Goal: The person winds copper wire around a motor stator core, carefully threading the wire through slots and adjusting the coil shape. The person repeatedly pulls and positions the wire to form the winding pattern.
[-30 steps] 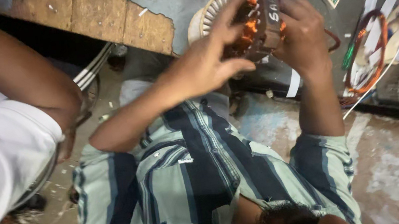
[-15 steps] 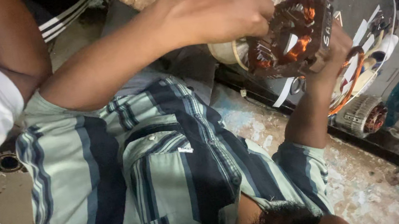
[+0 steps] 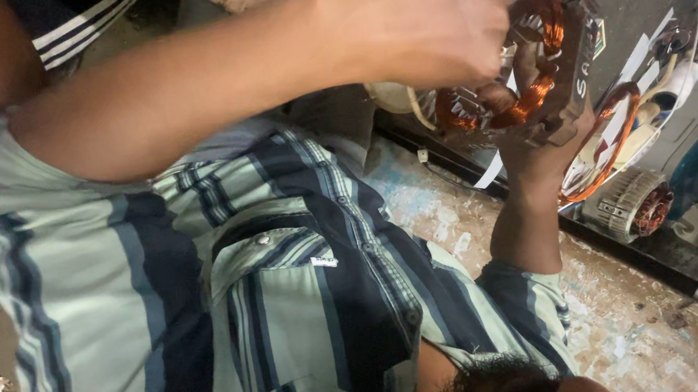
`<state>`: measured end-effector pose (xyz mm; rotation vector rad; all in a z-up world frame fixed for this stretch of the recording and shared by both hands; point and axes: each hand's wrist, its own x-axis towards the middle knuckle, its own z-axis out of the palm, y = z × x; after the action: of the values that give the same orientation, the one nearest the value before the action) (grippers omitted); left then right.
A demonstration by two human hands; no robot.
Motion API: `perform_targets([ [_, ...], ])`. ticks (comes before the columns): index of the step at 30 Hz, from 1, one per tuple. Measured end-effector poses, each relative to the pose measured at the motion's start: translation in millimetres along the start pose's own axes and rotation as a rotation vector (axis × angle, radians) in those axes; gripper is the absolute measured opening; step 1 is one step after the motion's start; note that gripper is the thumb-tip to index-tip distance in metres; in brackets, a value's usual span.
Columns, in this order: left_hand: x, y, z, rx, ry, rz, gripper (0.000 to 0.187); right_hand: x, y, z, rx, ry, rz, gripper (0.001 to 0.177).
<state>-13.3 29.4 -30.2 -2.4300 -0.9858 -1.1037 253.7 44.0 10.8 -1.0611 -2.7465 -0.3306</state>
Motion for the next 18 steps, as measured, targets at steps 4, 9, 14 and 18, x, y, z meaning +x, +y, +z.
perform_targets([
  [4, 21, -9, 12, -0.259, -0.145, 0.024, 0.032, 1, -3, -1, 0.139, 0.088, -0.056, 0.051],
  [9, 31, -13, 19, -0.124, -0.198, 0.191, 0.026, 15, 15, -2, 0.194, 0.224, -0.238, 0.051],
  [14, 29, -16, 12, 0.050, -0.128, 0.194, 0.013, 14, 37, 9, 0.265, 0.160, -0.139, 0.026],
  [18, 31, -23, 11, -0.251, -0.329, 0.097, 0.011, 18, 35, 15, 0.241, 0.216, -0.063, 0.025],
])
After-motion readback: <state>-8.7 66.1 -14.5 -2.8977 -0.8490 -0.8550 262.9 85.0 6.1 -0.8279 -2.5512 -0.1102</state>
